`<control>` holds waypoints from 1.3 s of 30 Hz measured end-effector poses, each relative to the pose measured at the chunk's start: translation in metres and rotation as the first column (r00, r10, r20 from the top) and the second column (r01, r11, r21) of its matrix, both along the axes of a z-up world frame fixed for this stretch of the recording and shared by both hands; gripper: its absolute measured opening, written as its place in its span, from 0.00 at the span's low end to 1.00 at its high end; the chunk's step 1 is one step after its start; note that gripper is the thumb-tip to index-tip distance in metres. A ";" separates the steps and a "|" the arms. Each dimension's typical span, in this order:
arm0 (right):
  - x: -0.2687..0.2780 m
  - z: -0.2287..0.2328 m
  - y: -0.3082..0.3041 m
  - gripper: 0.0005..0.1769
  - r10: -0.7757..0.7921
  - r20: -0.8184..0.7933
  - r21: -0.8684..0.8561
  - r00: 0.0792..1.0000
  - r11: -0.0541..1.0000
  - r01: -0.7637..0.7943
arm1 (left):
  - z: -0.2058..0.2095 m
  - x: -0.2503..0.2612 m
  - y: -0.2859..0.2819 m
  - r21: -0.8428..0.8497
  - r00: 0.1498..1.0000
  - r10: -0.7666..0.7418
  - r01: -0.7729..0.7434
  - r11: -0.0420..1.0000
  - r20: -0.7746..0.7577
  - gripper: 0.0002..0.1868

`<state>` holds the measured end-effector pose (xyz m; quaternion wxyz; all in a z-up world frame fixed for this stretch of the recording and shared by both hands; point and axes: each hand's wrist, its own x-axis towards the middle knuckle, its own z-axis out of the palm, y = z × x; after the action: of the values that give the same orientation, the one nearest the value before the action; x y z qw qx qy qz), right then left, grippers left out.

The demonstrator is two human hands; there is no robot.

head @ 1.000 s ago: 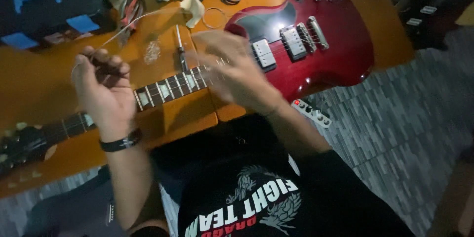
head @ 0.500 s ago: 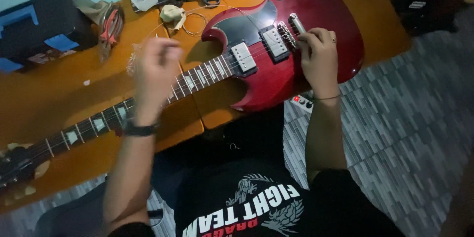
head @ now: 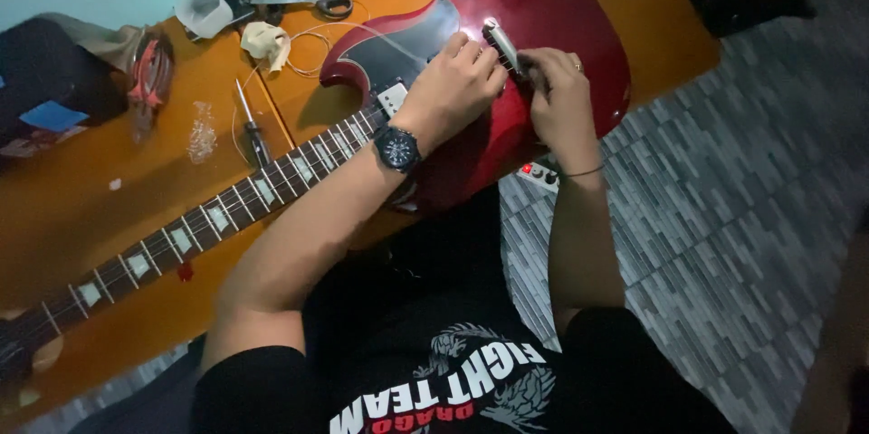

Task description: The person winds a guitar string onto the tuning peg at the headstock, then moves to the bridge to thread the string through the saddle. They pull the string taut and continue winding it at the headstock.

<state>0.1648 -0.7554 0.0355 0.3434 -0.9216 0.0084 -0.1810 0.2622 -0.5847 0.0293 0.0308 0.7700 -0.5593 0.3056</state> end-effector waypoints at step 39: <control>0.016 -0.012 -0.046 0.06 0.063 0.136 -0.517 0.989 0.856 0.017 | -0.012 -0.003 -0.028 0.069 0.989 0.125 -0.131 0.989 0.083 0.10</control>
<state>0.1810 -0.8019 0.0231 0.0853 -0.9639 -0.0770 -0.2402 0.2592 -0.6125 0.0176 -0.0396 0.7922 -0.5207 0.3158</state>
